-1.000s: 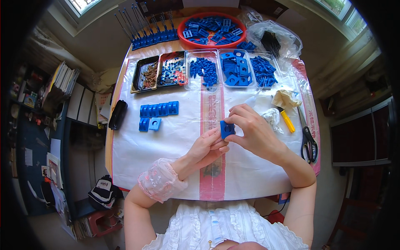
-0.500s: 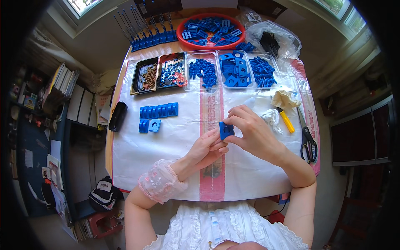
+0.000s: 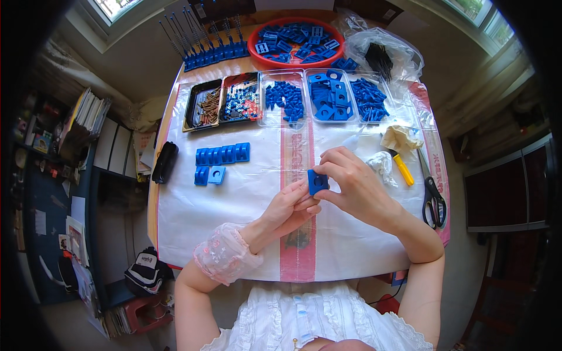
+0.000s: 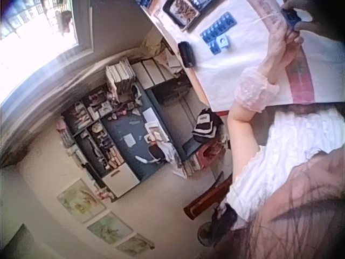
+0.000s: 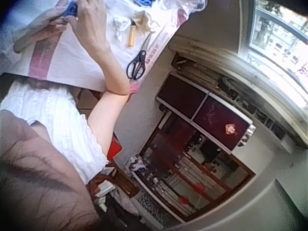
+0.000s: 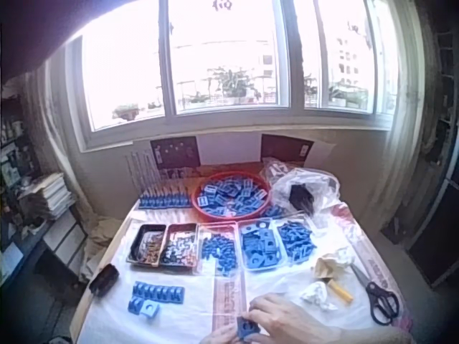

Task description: The recorder is assembling blue plastic housings and inserting small metal components.

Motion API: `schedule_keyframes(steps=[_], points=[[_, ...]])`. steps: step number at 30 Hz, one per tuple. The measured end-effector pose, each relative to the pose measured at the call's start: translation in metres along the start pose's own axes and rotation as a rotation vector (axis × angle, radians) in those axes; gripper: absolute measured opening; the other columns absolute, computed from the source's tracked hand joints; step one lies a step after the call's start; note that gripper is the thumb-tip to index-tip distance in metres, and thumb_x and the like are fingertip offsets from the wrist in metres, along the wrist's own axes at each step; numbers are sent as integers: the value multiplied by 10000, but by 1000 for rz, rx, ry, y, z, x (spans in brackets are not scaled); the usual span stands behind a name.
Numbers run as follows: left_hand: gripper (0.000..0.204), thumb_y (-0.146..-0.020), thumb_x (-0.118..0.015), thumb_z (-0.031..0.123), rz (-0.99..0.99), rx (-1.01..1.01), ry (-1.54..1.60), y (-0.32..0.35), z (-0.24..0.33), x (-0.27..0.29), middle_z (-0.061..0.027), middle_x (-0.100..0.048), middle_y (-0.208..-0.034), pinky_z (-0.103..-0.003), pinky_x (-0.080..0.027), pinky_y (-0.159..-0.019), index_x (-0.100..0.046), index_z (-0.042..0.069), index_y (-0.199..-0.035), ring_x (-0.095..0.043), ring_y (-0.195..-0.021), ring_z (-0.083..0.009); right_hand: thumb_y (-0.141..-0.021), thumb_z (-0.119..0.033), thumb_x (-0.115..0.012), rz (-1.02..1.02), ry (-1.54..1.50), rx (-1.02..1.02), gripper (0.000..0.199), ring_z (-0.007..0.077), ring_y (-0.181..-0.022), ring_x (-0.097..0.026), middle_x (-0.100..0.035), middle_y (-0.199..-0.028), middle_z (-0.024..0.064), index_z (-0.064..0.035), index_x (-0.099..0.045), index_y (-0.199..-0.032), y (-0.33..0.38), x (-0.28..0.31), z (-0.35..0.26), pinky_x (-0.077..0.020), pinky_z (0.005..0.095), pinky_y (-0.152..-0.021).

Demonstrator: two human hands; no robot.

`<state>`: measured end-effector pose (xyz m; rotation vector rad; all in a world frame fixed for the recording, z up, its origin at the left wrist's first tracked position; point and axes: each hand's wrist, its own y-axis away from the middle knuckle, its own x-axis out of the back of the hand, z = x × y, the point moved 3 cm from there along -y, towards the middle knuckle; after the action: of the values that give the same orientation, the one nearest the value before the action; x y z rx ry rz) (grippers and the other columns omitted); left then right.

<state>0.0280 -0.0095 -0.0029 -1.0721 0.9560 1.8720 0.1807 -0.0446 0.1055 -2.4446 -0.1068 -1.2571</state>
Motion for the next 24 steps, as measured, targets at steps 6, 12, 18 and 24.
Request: schedule_keyframes(steps=[6,12,18,24], points=[[224,-1116,-460,262,1,-1,-6,0,0,0,84,-378,-702,-243,-374,-675,-551,59,-1144,-310,-592,-22,-699,-82,-801,11,0,5,310,304,-1047,-586,-623,-1009,131,20,-683,-967,1,-1,1,-501,399,-927],[216,-1114,-460,261,25,2,-30,0,1,-5,81,-375,-696,-246,-372,-673,-556,67,-1116,-306,-589,-25,-702,-83,-802,-8,0,-6,310,299,-1051,-584,-623,-1011,127,20,-684,-970,1,0,2,-502,396,-925],[224,-1124,-438,247,-26,9,-18,-1,0,4,62,-426,-728,-242,-389,-692,-532,61,-1205,-322,-589,-27,-715,-94,-807,-4,0,-1,304,294,-1055,-586,-629,-1017,123,18,-695,-975,1,-1,3,-502,393,-926],[230,-1122,-451,246,-48,-30,-62,-1,1,3,66,-462,-763,-227,-380,-668,-534,69,-1245,-313,-579,-21,-725,-120,-816,-21,12,-22,319,287,-1052,-601,-651,-1012,123,15,-719,-996,3,0,3,-499,394,-934]])
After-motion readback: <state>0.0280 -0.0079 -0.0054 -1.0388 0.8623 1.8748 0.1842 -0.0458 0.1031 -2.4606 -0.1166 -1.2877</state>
